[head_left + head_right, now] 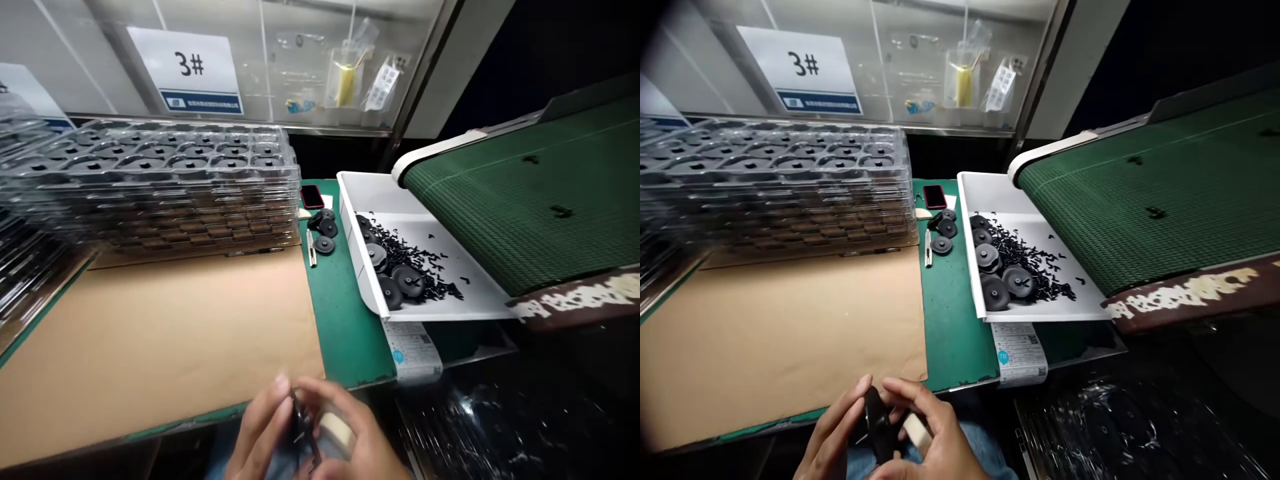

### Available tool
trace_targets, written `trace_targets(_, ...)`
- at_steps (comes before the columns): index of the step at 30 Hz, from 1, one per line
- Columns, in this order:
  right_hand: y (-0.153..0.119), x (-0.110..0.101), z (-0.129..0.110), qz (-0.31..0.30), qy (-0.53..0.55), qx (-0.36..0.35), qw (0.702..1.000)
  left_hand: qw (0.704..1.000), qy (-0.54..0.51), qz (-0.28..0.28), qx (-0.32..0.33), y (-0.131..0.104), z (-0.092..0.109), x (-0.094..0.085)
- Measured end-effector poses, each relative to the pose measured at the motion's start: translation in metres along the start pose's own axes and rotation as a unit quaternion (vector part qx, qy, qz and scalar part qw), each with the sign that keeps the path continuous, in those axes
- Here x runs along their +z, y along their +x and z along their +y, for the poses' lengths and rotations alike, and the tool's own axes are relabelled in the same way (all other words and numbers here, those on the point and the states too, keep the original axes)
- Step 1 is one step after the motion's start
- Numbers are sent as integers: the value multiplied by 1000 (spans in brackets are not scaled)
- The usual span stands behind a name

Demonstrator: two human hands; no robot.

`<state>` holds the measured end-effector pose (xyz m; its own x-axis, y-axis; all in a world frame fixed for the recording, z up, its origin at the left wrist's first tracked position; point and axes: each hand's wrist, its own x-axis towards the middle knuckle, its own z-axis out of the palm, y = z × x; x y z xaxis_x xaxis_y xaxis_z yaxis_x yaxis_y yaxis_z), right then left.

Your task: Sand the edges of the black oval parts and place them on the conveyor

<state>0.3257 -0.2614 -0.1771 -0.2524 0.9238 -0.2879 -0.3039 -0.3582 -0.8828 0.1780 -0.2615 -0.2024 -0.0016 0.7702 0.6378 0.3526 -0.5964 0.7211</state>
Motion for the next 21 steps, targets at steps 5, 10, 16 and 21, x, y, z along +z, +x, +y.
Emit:
trace_targets(5, 2, -4, -4, -70, -158, -50, 984, 995, -35, -92, 24, 4, -7, -24)
trace_targets(10, 0, -20, -8, -50, -286, -111, 950, 904, -298, -79, -297, 4, 0, -38)
trace_targets(16, -6, -35, -19, 4, -209, -108, 972, 585, -635, -71, -500, 1, 7, -36)
trace_targets(21, -4, -23, -29, -28, -295, -212, 931, 576, -644, -94, -494, -5, 11, -37)
